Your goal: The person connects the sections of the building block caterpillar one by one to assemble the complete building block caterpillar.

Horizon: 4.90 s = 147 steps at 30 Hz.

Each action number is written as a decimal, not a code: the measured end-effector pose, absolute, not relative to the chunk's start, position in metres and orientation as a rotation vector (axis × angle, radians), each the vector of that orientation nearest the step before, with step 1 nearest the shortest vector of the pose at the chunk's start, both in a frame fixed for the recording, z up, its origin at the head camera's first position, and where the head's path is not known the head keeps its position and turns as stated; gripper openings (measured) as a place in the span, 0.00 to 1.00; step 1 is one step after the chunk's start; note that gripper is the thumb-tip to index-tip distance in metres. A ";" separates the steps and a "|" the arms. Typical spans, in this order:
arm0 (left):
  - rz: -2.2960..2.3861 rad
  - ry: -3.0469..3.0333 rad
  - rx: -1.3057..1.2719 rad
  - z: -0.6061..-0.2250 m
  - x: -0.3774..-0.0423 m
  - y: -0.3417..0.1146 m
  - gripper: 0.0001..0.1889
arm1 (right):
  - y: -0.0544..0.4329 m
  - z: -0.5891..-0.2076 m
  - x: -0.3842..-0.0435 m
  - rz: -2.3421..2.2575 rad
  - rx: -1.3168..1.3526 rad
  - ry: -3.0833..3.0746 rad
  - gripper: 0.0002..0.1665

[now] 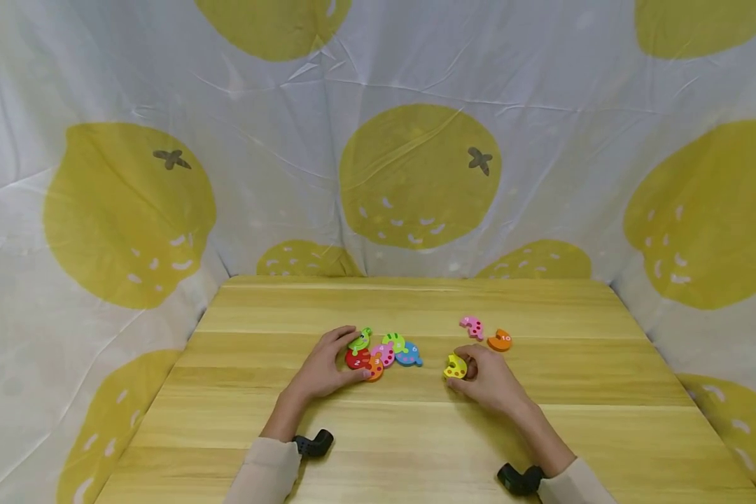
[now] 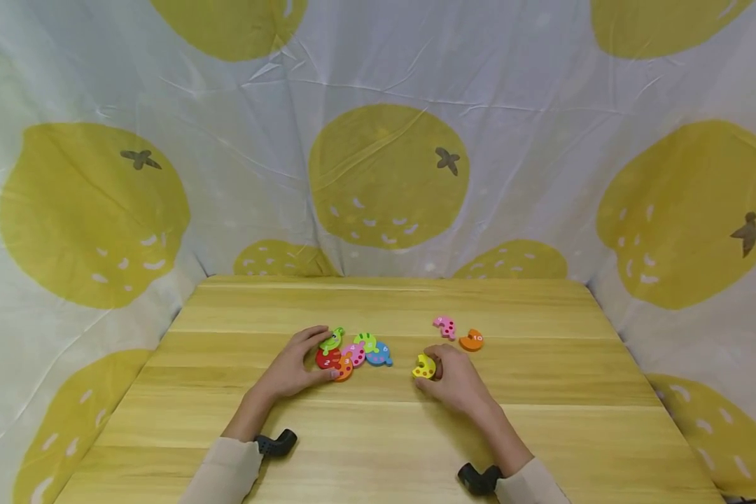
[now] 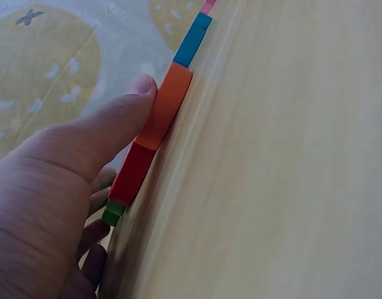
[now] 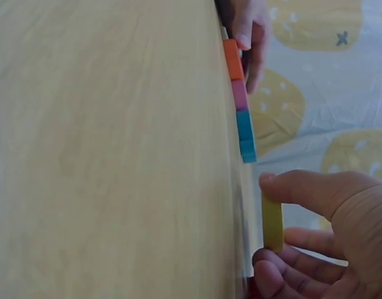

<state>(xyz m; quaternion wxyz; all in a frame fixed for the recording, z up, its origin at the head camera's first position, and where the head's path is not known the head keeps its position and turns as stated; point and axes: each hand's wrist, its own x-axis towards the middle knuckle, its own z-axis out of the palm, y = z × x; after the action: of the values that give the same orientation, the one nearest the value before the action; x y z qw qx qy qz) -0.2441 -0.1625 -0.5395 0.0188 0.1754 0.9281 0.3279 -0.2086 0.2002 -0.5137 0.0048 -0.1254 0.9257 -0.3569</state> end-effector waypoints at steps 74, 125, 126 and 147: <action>1.097 2.908 0.512 -0.541 -0.245 -0.162 0.45 | 0.173 -0.524 -0.217 -1.280 -0.406 2.866 0.32; 1.114 2.868 0.545 -0.536 -0.246 -0.165 0.46 | 0.265 -0.520 -0.214 -1.090 -0.537 2.871 0.33; 1.116 2.868 0.541 -0.536 -0.246 -0.165 0.47 | 0.263 -0.519 -0.214 -1.083 -0.524 2.874 0.34; 1.104 2.869 0.523 -0.537 -0.246 -0.164 0.48 | 0.246 -0.520 -0.225 -1.070 -0.488 2.972 0.34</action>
<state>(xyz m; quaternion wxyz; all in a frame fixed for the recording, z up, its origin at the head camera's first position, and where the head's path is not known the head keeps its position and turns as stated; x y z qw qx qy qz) -0.2459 -0.1639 -0.5371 0.0114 0.1677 0.9200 0.3541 -0.2252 0.2460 -0.5200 -0.0273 -0.1525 0.9296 -0.3345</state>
